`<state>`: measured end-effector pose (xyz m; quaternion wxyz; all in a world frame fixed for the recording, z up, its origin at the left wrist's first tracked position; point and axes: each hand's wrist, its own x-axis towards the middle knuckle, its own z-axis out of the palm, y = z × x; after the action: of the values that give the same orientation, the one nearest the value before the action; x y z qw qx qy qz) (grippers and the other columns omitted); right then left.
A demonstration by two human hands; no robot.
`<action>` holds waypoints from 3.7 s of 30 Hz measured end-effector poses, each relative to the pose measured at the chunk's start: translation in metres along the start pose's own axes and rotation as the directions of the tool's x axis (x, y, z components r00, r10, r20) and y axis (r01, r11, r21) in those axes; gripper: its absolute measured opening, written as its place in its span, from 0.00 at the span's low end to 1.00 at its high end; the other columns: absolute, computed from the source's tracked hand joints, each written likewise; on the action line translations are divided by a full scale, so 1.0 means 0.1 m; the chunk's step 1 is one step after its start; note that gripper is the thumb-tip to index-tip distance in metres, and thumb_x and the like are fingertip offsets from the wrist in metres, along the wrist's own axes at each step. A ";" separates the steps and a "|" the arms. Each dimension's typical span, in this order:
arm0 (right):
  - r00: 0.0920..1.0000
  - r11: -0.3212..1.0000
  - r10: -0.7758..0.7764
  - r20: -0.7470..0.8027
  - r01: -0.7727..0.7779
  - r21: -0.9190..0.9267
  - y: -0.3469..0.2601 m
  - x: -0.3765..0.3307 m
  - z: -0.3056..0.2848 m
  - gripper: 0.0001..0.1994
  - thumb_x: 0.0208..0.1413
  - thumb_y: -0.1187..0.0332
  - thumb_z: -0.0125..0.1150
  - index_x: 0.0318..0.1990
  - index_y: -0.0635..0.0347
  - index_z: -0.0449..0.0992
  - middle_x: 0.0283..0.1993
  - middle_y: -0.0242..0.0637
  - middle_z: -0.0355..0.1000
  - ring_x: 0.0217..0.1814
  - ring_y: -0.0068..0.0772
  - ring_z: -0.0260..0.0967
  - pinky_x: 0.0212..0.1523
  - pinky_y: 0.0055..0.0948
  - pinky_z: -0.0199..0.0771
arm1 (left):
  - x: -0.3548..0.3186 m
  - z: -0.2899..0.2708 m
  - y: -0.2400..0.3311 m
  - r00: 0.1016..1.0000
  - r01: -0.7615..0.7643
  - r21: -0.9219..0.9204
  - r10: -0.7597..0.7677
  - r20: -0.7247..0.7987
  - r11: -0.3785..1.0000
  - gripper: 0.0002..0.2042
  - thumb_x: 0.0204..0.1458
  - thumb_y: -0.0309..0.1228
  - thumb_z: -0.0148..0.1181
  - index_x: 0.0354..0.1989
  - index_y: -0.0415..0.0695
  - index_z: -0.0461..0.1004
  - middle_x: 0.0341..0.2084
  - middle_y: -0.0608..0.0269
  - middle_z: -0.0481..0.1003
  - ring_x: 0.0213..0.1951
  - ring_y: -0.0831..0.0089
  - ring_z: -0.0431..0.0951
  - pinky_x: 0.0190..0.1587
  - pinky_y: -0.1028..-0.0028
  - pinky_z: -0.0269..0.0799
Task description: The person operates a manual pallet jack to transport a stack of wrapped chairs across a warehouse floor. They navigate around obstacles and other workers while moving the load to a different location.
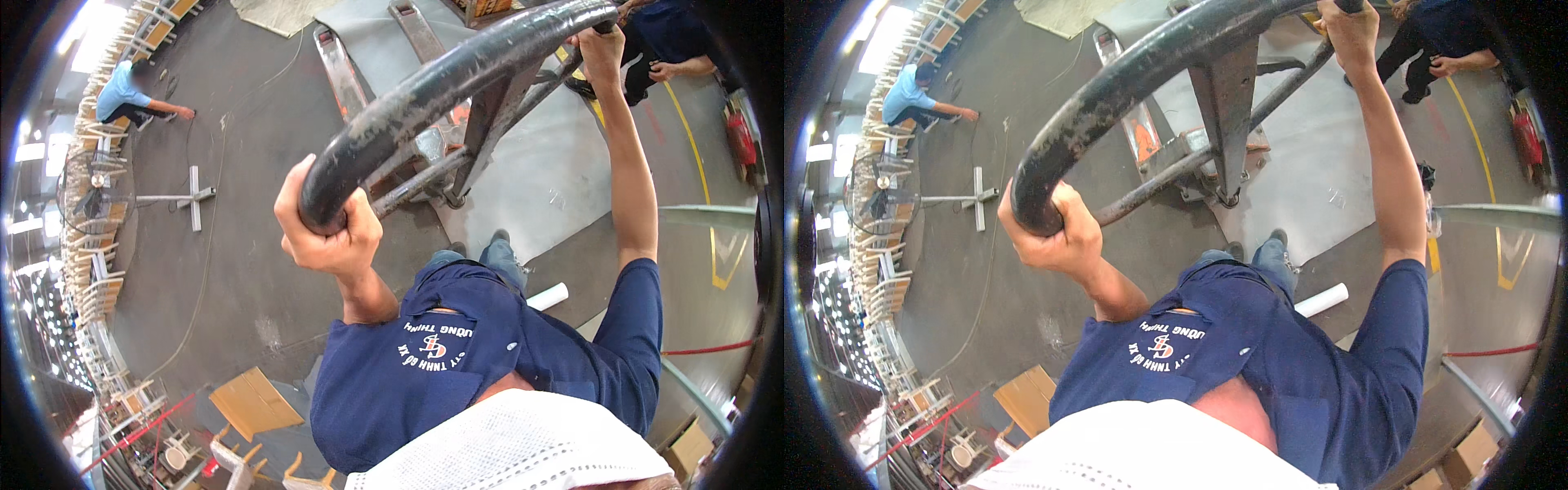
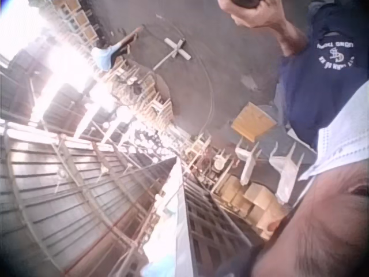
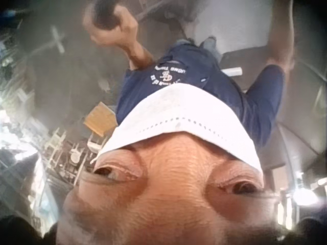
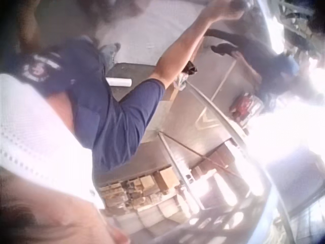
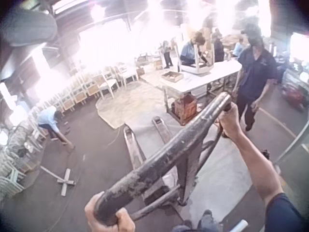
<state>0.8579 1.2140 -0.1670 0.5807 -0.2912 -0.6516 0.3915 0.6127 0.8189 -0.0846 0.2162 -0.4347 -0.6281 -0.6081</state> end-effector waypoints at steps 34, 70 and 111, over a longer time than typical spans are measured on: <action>0.951 0.970 -0.018 0.307 -0.058 0.236 1.51 2.82 5.15 0.06 0.45 0.69 0.60 0.28 0.61 0.73 0.16 0.29 0.62 0.17 0.21 0.59 0.17 0.28 0.59 | 2.18 1.17 -2.78 0.942 0.001 0.464 0.155 -0.297 0.886 0.09 0.43 0.22 0.56 0.33 0.32 0.68 0.24 0.54 0.74 0.23 0.67 0.72 0.29 0.68 0.67; 0.970 0.985 -0.045 -0.238 0.004 -0.173 1.63 4.15 9.05 0.09 0.44 0.73 0.60 0.35 0.63 0.72 0.22 0.35 0.70 0.25 0.18 0.67 0.31 0.23 0.69 | 6.67 1.59 -8.76 0.972 0.229 -0.226 -0.235 0.003 0.947 0.04 0.45 0.24 0.54 0.28 0.37 0.69 0.18 0.67 0.68 0.17 0.83 0.65 0.19 0.81 0.60; 0.886 0.638 -0.228 -0.404 -0.177 -0.749 3.42 5.82 9.12 0.14 0.55 0.68 0.56 0.46 0.65 0.66 0.32 0.33 0.67 0.28 0.19 0.67 0.30 0.21 0.74 | 8.73 3.71 -11.25 0.698 0.523 -0.725 0.263 0.666 0.448 0.21 0.35 0.20 0.62 0.42 0.38 0.69 0.32 0.55 0.75 0.32 0.64 0.78 0.34 0.73 0.72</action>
<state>-0.1564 1.7218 -0.1668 0.5443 -0.5849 -0.6012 -0.0133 -0.6632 1.5510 -0.0957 -0.3506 -0.6202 -0.2825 -0.6424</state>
